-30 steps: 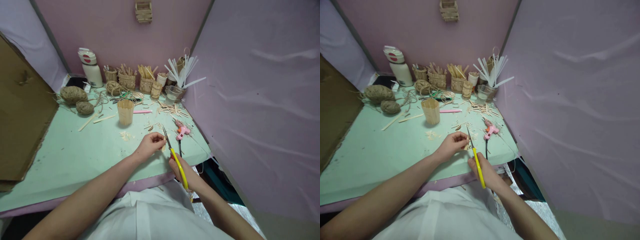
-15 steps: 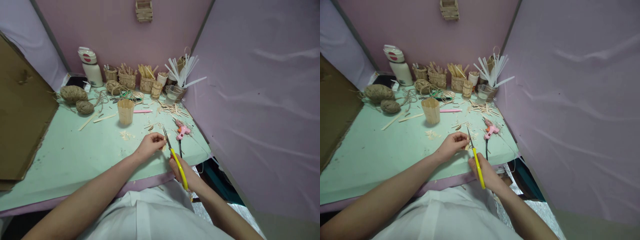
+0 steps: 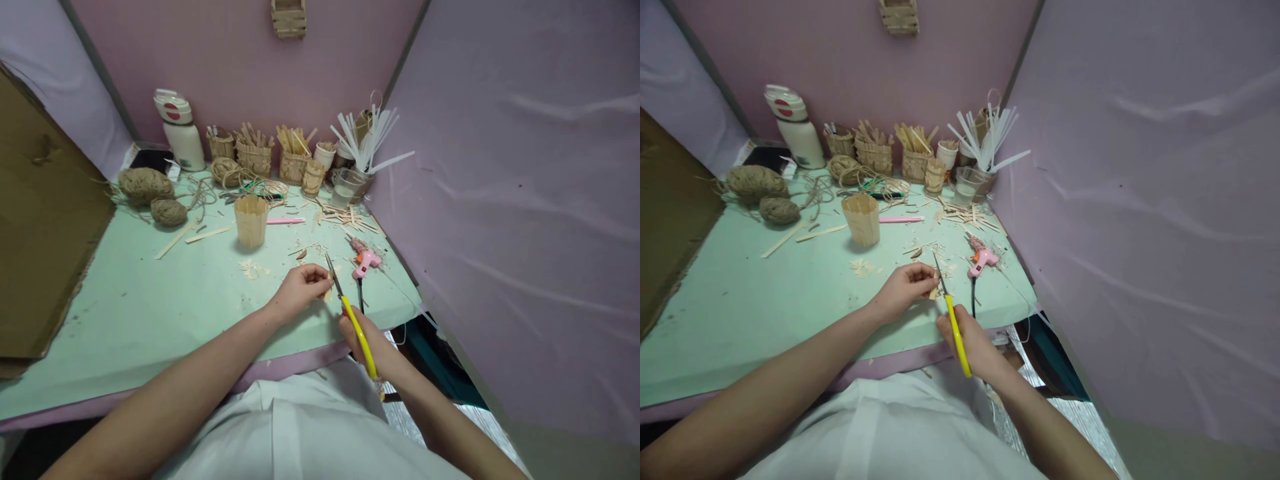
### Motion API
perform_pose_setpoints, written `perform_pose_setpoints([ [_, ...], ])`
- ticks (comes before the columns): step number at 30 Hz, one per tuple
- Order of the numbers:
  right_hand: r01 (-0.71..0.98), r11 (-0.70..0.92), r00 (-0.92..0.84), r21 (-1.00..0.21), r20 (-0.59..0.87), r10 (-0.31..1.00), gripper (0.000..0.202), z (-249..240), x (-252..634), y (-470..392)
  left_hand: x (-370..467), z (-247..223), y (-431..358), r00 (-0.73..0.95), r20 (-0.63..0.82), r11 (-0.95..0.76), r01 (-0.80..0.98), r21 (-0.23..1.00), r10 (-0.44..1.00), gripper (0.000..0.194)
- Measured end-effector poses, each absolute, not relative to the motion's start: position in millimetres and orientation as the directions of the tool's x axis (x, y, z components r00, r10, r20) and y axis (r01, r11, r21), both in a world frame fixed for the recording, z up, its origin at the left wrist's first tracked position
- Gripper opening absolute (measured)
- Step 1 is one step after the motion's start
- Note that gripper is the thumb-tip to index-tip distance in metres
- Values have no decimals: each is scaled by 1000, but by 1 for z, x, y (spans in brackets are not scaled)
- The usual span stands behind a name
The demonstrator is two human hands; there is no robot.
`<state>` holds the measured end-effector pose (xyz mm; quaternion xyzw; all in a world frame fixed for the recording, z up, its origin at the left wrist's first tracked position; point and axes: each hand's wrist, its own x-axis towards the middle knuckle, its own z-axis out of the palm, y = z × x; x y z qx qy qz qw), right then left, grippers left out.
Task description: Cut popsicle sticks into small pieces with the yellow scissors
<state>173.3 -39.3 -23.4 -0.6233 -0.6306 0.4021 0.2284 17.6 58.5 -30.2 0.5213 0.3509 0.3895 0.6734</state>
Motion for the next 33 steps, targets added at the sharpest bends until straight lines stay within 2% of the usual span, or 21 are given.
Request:
perform_pose_setpoints([
  [9, 563, -113, -113, -818, -212, 971, 44, -21, 174, -43, 15, -26, 61, 499, -108, 204, -143, 968, 860, 25],
  [17, 480, -169, -144, -861, -267, 953, 42, -21, 176, -49, 11, -20, 64, 551, -141, 239, -109, 965, 823, 25],
  [22, 462, -150, -156, -874, -247, 956, 41, -24, 183, -48, 8, -17, 66, 580, -134, 217, -76, 973, 803, 21],
  [29, 443, -147, -159, -884, -239, 958, 46, -11, 186, -47, 5, -26, 70, 537, -126, 167, -28, 986, 834, 30],
  [33, 415, -144, -197, -898, -243, 950, 46, -13, 183, -47, 6, -24, 69, 521, -115, 155, -34, 987, 846, 29],
])
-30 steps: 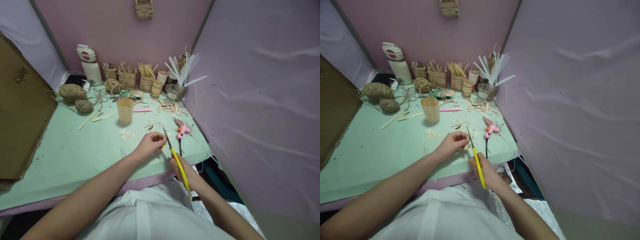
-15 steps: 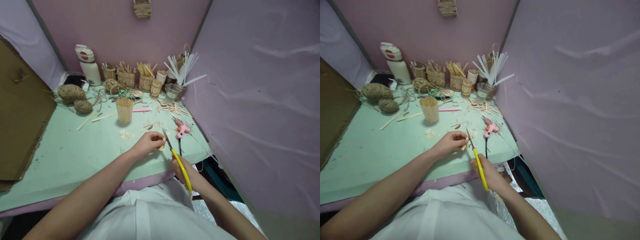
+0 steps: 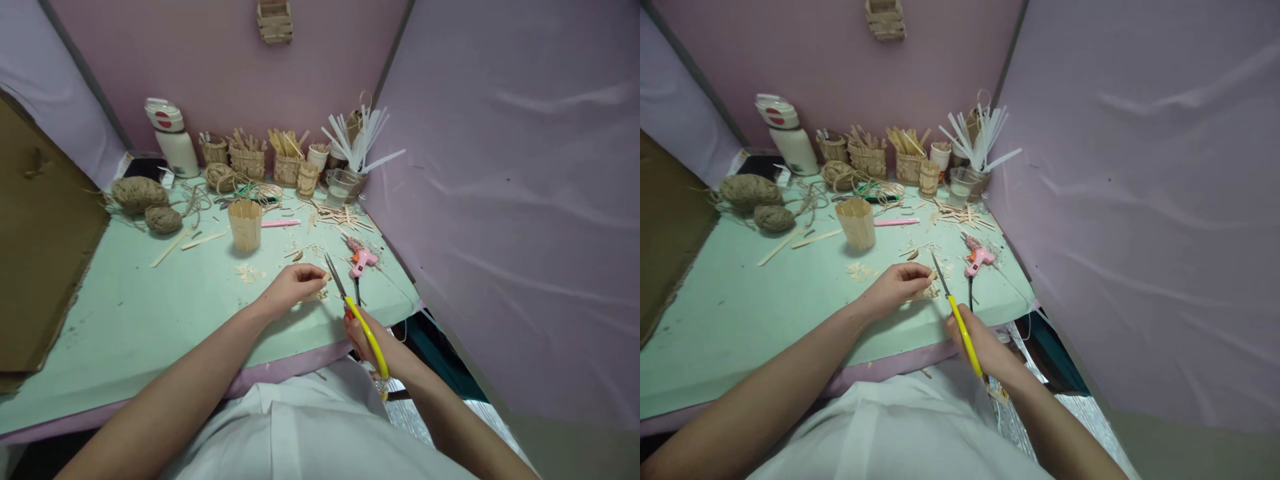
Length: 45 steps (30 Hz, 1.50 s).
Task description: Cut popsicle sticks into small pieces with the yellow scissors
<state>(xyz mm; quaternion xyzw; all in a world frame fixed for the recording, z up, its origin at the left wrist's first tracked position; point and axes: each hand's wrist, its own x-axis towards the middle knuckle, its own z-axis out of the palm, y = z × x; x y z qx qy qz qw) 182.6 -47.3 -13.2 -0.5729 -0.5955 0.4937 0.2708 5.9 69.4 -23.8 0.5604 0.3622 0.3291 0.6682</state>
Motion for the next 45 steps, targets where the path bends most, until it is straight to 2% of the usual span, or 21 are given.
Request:
perform_pose_setpoints([
  [5, 414, -111, -180, -904, -201, 963, 43, -18, 180, -45, 8, -21, 67, 524, -135, 188, -50, 981, 841, 28],
  [14, 475, -102, -186, -874, -213, 959, 41, -17, 182, -44, 8, -22, 67, 536, -139, 203, -62, 977, 833, 30],
  [22, 451, -108, -192, -886, -214, 958, 38, -22, 184, -43, 8, -21, 66, 551, -152, 217, -54, 975, 821, 29],
  [29, 417, -128, -188, -900, -223, 957, 43, -26, 184, -46, 8, -22, 67, 559, -154, 221, -54, 974, 814, 29],
  [34, 451, -106, -199, -886, -216, 956, 41, -36, 190, -45, 7, -20, 66, 578, -152, 219, -48, 975, 802, 28],
  [45, 468, -103, -203, -878, -219, 954, 43, -16, 179, -46, 9, -25, 67, 569, -147, 231, -78, 970, 809, 26],
])
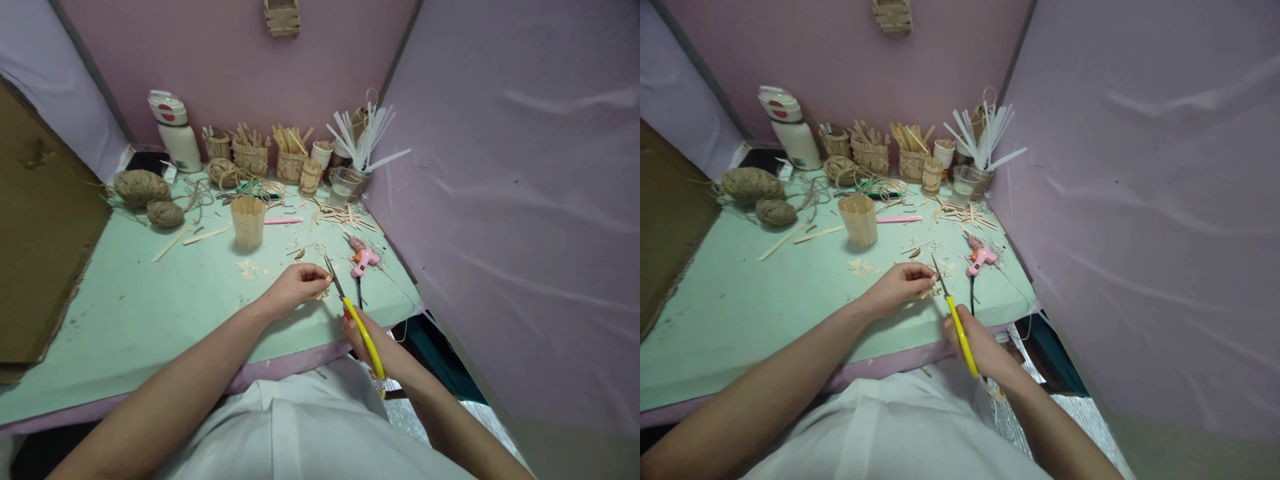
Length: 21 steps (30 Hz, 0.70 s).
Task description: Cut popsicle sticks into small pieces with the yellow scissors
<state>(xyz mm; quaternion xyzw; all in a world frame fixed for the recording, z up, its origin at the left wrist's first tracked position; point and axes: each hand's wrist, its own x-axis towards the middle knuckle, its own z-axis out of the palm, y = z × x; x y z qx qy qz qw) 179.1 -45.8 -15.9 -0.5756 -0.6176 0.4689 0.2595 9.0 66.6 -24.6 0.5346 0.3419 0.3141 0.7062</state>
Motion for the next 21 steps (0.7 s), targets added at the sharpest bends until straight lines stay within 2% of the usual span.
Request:
perform_pose_setpoints([
  [8, 491, -102, -183, -865, -216, 959, 40, -31, 187, -44, 9, -25, 66, 573, -149, 228, -68, 971, 806, 25],
  [21, 543, -103, -174, -834, -231, 957, 36, -21, 189, -49, 5, -17, 67, 572, -179, 243, -35, 970, 800, 30],
])
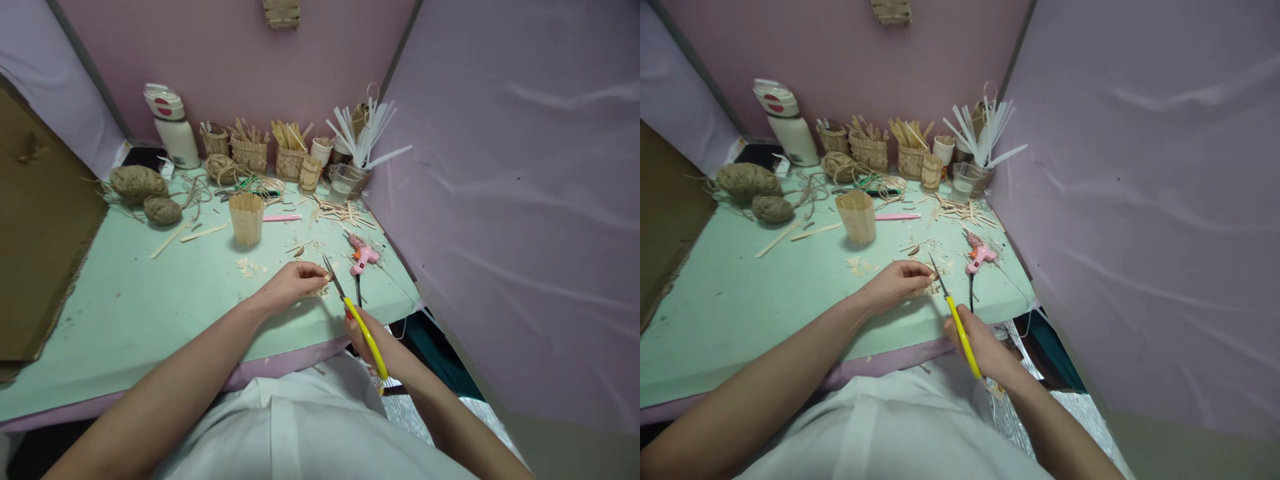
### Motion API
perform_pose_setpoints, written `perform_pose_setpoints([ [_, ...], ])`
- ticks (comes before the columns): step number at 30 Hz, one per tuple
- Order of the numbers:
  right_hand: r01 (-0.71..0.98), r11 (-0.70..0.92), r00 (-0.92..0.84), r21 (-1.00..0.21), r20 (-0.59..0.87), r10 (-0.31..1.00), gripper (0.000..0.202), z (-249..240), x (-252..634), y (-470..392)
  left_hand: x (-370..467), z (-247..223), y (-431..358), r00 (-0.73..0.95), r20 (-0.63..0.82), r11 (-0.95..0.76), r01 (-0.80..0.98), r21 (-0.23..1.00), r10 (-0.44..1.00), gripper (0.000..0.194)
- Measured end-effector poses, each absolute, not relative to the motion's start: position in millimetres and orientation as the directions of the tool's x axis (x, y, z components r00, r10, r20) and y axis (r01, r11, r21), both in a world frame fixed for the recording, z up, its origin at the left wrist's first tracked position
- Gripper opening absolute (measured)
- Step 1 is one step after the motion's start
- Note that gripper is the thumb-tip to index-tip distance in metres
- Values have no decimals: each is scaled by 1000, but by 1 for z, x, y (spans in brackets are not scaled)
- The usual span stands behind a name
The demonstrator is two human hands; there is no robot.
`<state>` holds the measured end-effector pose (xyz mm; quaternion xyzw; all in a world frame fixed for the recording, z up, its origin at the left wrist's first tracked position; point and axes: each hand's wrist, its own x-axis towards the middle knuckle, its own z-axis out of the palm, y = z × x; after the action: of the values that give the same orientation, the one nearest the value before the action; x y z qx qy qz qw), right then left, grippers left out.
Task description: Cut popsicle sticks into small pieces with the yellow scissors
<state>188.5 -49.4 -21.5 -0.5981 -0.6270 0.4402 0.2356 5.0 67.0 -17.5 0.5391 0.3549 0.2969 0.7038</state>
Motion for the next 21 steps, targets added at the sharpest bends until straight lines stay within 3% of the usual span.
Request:
perform_pose_setpoints([
  [9, 501, -179, -185, -847, -306, 934, 38, -12, 189, -53, 2, -21, 71, 585, -225, 289, -17, 957, 779, 39],
  [21, 503, -179, -188, -846, -308, 933, 36, -7, 190, -55, -1, -10, 72, 552, -328, 394, -1, 919, 766, 30],
])
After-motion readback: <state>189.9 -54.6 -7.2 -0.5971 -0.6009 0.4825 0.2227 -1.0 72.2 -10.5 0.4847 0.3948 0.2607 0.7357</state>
